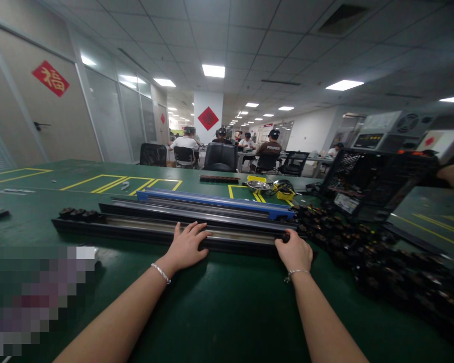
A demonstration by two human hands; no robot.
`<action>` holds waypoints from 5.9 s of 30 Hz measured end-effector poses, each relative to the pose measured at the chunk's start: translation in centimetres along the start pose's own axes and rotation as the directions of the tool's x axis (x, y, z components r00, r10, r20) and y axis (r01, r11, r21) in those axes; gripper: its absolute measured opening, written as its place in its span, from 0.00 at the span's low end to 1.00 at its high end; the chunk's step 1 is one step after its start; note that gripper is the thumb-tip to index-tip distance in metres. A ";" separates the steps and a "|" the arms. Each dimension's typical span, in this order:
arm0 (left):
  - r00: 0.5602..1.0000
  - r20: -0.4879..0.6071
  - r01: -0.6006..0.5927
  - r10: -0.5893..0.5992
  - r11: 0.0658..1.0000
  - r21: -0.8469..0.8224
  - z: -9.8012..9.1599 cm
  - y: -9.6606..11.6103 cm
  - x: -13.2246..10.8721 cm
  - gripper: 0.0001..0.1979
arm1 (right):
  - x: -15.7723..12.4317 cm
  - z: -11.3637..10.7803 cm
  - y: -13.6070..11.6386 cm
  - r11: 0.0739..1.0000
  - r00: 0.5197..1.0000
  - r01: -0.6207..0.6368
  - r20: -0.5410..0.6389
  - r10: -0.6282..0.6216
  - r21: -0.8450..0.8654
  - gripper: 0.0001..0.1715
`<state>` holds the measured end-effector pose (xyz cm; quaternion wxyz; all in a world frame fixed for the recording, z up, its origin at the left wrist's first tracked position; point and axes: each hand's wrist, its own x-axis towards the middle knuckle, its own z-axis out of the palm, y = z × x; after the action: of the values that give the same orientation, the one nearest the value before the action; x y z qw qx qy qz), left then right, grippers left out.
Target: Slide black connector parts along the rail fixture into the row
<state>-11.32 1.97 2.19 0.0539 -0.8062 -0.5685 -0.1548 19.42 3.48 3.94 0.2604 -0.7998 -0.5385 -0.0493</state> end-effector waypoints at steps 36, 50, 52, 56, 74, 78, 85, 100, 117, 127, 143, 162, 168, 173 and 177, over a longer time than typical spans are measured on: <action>0.999 -0.035 -0.002 0.003 1.000 0.006 0.2 -0.1 0.0 0.18 | 0.6 -0.1 1.4 0.996 0.995 -0.091 0.039 0.092 -0.017 0.29; 0.997 -0.078 -0.007 0.008 1.000 0.015 0.4 -0.1 0.0 0.12 | 0.8 0.0 2.0 0.994 0.995 -0.100 0.008 0.100 0.033 0.27; 0.997 -0.074 -0.006 0.007 1.000 0.009 0.4 0.0 0.0 0.12 | 0.9 0.1 2.2 0.994 0.995 -0.099 -0.005 0.100 0.043 0.29; 0.998 -0.060 0.002 -0.002 1.000 0.001 0.2 0.1 0.0 0.12 | 1.0 0.2 2.6 0.991 0.992 -0.122 0.024 0.121 0.051 0.33; 0.999 -0.047 0.002 -0.001 1.000 0.019 0.1 0.2 0.0 0.14 | 1.7 0.2 3.6 0.983 0.985 -0.167 0.066 0.162 0.080 0.33; 0.999 -0.046 0.005 -0.004 1.000 0.014 0.1 0.2 0.0 0.13 | 1.8 0.4 3.9 0.984 0.986 -0.158 0.071 0.152 0.082 0.33; 0.999 -0.043 0.008 -0.007 1.000 0.012 0.1 0.1 0.0 0.13 | 2.2 0.7 4.3 0.982 0.986 -0.158 0.070 0.151 0.105 0.31; 0.999 -0.025 0.023 -0.023 1.000 0.006 -0.2 0.4 0.0 0.13 | 2.0 0.1 3.9 0.985 0.985 -0.157 0.081 0.151 0.071 0.30; 0.999 -0.042 0.005 -0.005 1.000 0.005 0.1 0.2 0.0 0.14 | 2.4 0.0 4.7 0.968 0.976 -0.209 0.099 0.196 0.142 0.31; 0.999 -0.053 0.003 -0.003 1.000 0.013 0.3 0.0 0.1 0.13 | 2.5 -0.3 4.8 0.950 0.965 -0.255 0.111 0.238 0.182 0.31; 0.998 -0.058 -0.001 0.001 1.000 0.010 0.4 -0.1 0.1 0.13 | 2.9 0.1 5.7 0.934 0.962 -0.272 0.068 0.263 0.230 0.32; 0.998 -0.070 -0.003 0.004 1.000 0.012 0.4 0.1 0.0 0.12 | 2.8 -0.3 6.1 0.912 0.944 -0.324 0.025 0.329 0.253 0.30; 0.998 -0.068 -0.005 0.006 1.000 0.017 0.2 0.1 0.0 0.12 | 2.6 -0.4 6.2 0.917 0.949 -0.302 -0.008 0.315 0.261 0.30; 0.998 -0.060 0.002 -0.001 1.000 0.018 0.2 0.1 0.0 0.13 | 2.6 -0.4 6.3 0.913 0.940 -0.320 -0.032 0.339 0.254 0.29; 0.998 -0.057 0.002 -0.002 1.000 0.013 0.3 0.0 0.1 0.13 | 2.7 -0.3 6.3 0.919 0.943 -0.301 -0.064 0.327 0.256 0.28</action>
<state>-11.21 2.08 1.95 0.0752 -0.8006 -0.5684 -0.1743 26.20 3.77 2.82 0.3887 -0.8343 -0.3905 0.0174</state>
